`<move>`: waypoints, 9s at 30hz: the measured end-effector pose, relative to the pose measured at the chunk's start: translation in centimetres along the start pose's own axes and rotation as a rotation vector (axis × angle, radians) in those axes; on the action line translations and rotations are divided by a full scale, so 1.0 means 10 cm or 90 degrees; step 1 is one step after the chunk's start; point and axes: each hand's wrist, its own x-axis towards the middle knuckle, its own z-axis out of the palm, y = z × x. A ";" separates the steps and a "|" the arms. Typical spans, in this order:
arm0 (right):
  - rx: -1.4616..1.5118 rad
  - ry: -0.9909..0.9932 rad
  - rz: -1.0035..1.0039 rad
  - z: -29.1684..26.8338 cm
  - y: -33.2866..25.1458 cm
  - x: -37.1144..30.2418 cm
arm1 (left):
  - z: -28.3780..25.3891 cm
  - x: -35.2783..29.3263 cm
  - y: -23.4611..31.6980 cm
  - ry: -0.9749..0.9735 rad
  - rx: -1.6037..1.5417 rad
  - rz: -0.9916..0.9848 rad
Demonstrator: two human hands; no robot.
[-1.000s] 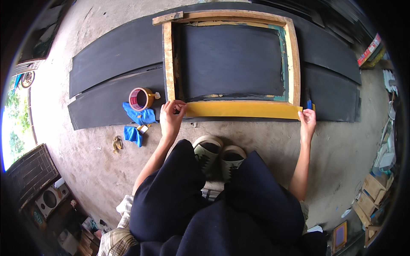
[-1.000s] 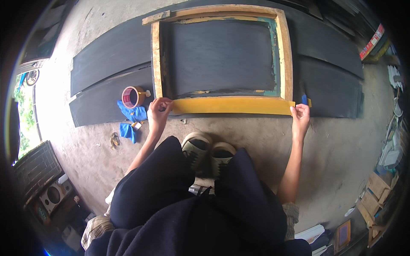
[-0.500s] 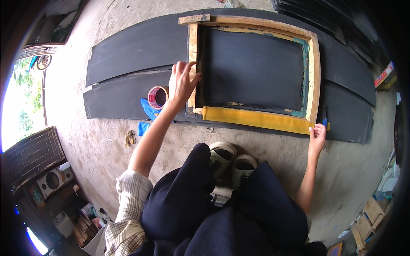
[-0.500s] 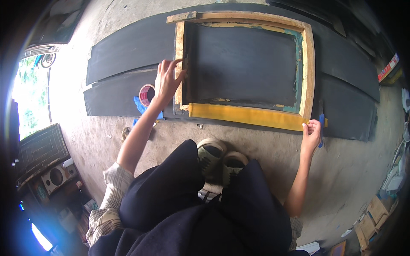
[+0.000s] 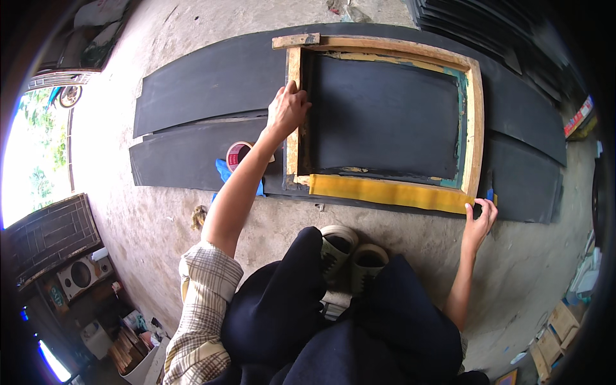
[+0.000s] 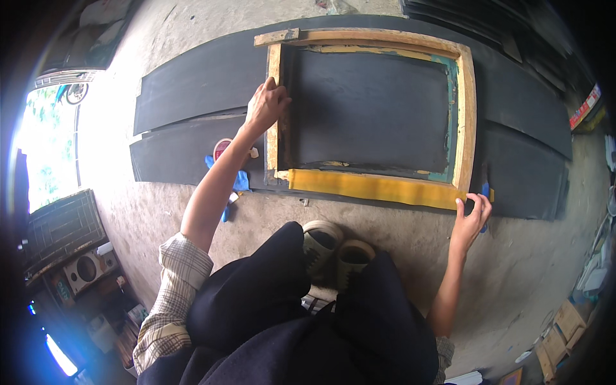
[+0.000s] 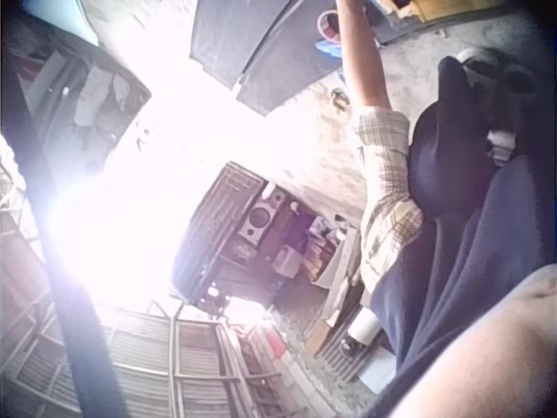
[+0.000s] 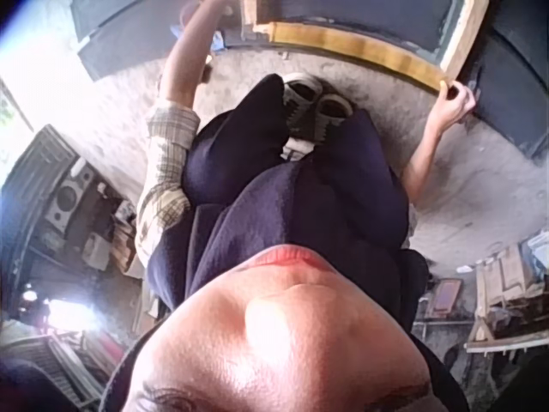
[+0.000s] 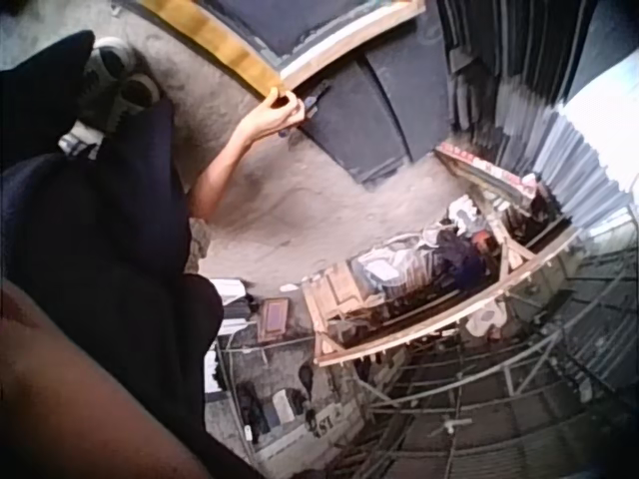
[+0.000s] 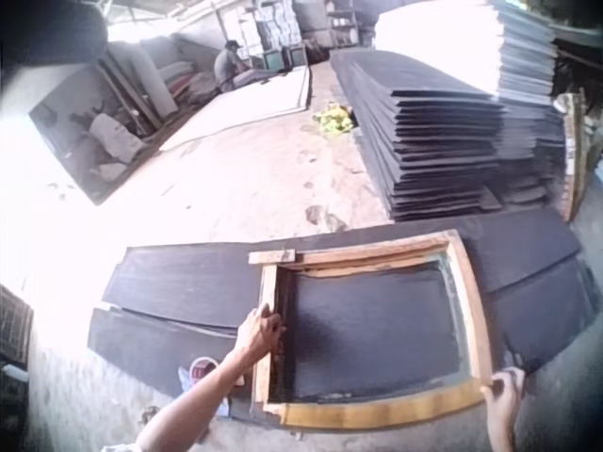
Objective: The person sits on the floor and applies yellow masking tape to the edges of a wooden frame. They use a utility knife to cut the tape and smooth it down, repeating the process for different sides of the frame.
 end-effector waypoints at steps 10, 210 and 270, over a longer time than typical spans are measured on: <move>0.044 -0.037 0.057 0.03 0.08 0.02 | -0.02 -0.01 -0.10 0.019 -0.026 0.059; 0.288 -0.363 -0.391 1.71 -2.56 0.89 | 0.15 -0.35 0.04 0.153 -0.034 0.103; 0.338 -0.332 -0.243 1.77 -2.47 0.97 | -0.24 -0.52 0.07 -0.095 -0.041 0.122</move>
